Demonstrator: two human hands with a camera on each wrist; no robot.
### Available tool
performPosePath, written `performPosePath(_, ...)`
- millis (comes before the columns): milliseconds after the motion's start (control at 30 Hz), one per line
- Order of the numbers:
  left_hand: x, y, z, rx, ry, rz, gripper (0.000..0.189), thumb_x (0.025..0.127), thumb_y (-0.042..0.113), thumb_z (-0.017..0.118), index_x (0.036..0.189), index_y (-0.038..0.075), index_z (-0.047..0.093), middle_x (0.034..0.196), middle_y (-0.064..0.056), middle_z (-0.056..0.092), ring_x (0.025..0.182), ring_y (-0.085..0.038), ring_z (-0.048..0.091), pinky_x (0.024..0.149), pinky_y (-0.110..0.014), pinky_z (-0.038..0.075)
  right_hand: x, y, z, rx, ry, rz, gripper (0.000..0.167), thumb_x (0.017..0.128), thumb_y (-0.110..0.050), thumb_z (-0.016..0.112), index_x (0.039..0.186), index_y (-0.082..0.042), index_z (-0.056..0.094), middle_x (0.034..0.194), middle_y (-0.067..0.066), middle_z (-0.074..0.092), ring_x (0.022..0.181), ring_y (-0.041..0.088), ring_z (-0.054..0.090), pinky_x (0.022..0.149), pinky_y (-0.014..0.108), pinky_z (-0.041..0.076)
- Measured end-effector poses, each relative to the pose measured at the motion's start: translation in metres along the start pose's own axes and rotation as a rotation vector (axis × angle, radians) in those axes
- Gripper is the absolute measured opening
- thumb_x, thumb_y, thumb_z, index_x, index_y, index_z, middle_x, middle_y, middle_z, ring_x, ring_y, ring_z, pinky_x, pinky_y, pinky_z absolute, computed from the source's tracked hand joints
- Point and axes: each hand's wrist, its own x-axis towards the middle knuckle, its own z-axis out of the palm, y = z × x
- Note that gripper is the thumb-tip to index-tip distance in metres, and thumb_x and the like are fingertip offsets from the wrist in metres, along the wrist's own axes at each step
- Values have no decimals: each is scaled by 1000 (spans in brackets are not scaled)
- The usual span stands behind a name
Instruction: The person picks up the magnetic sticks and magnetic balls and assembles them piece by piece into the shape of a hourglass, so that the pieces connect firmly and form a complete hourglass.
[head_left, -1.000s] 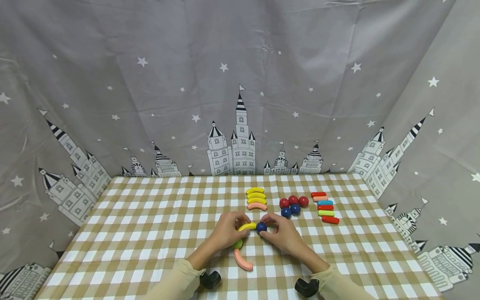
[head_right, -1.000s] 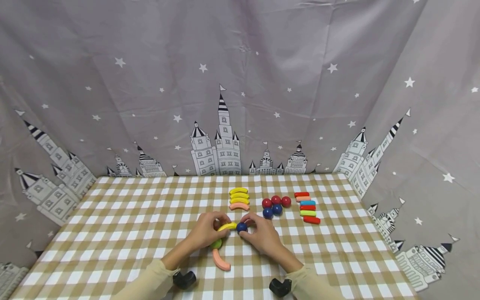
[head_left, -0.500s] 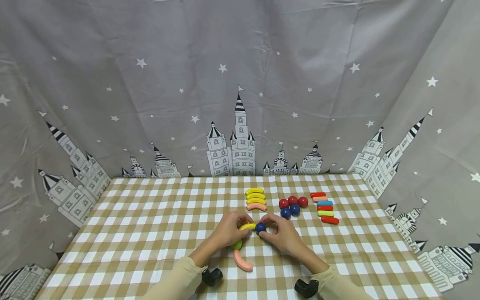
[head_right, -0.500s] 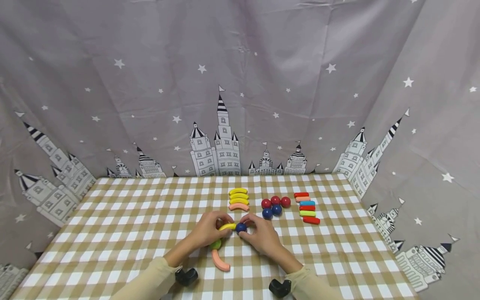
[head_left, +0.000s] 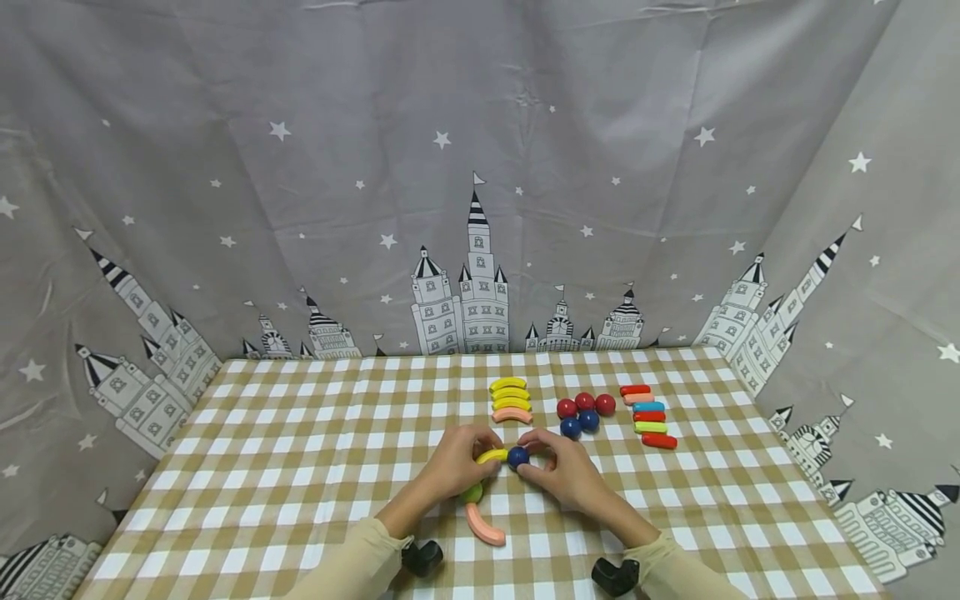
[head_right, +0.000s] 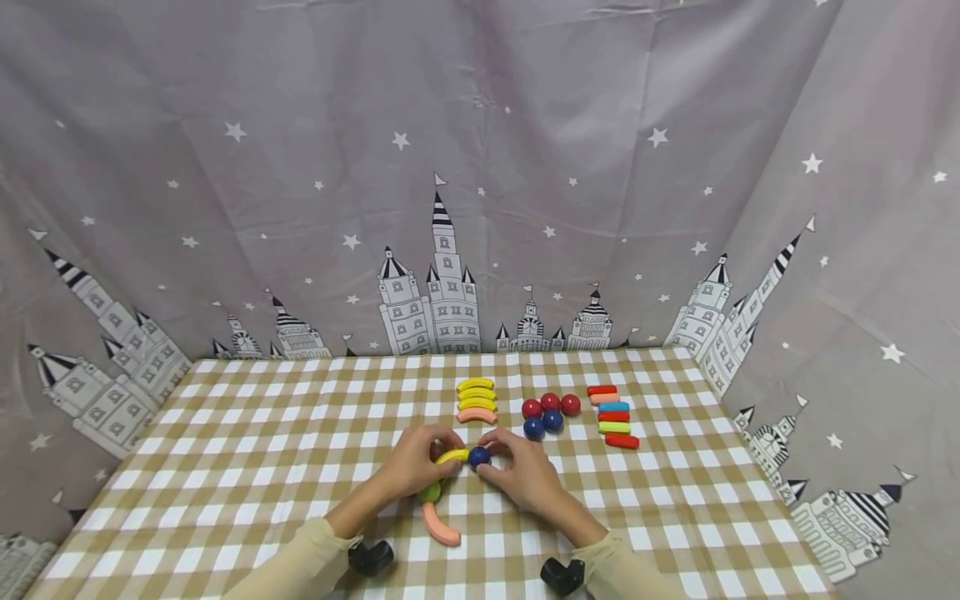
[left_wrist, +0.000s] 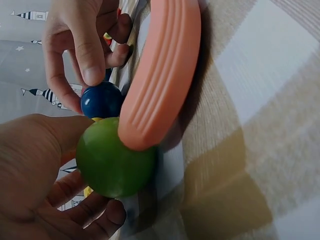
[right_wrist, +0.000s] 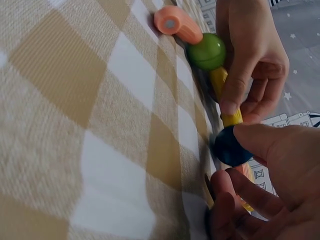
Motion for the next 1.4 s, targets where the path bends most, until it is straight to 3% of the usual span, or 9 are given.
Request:
performPosePath(133,-3,-3,-2,21,23,32,12,84,7,81,93,12,74,82,5,65,69,-11,52,63,-25,43,0,1,-2,21,-7,9,34,90,-21,81,122,-16,68,113,7,74,65,11,54,60,25,45)
performPosePath(300,-6,-7,-5,34,27,64,12,83,5,80,92,9,72,76,3,62,66,-13,52,60,-25,42,1,0,-1,41,41,19,36,91,-15,79,126,-14,67,119,10,71,66,13,55,60,24,46)
performPosePath(500,-9,-6,-10,44,20,27,13,85,5,79,95,9,70,79,3,63,68,-13,55,62,-25,45,7,-3,5,41,113,-19,47,91,-10,79,135,-11,63,127,10,65,71,13,56,65,25,48)
performPosePath(700,-14,-6,-12,61,48,17,16,83,3,79,94,8,69,78,1,62,68,-14,54,61,-25,44,15,-3,13,-42,190,-16,52,89,-9,81,137,-11,61,127,12,62,76,14,53,69,29,48)
performPosePath(900,-19,-10,-15,86,79,22,16,81,4,80,92,8,68,75,2,60,67,-14,53,59,-25,43,27,-5,19,-117,221,9,54,86,-10,81,136,-7,61,128,14,64,108,30,61,94,51,49)
performPosePath(1033,-22,-12,-16,87,81,8,17,81,6,80,92,9,67,75,4,59,66,-11,51,60,-25,43,33,-6,22,-148,227,49,52,86,-11,79,135,-5,62,130,16,65,120,37,60,102,55,46)
performPosePath(1200,-24,-13,-17,75,65,-27,17,82,10,80,94,10,67,75,5,58,67,-9,50,60,-25,43,36,-8,24,-170,244,86,42,87,-11,78,127,-6,66,119,14,68,112,34,62,96,53,48)
performPosePath(1400,-26,-14,-18,71,73,-31,21,81,11,81,96,10,66,76,4,58,66,-9,50,59,-25,43,38,-8,27,-163,266,75,29,88,-9,78,116,-6,69,104,9,69,98,28,63,85,47,50)
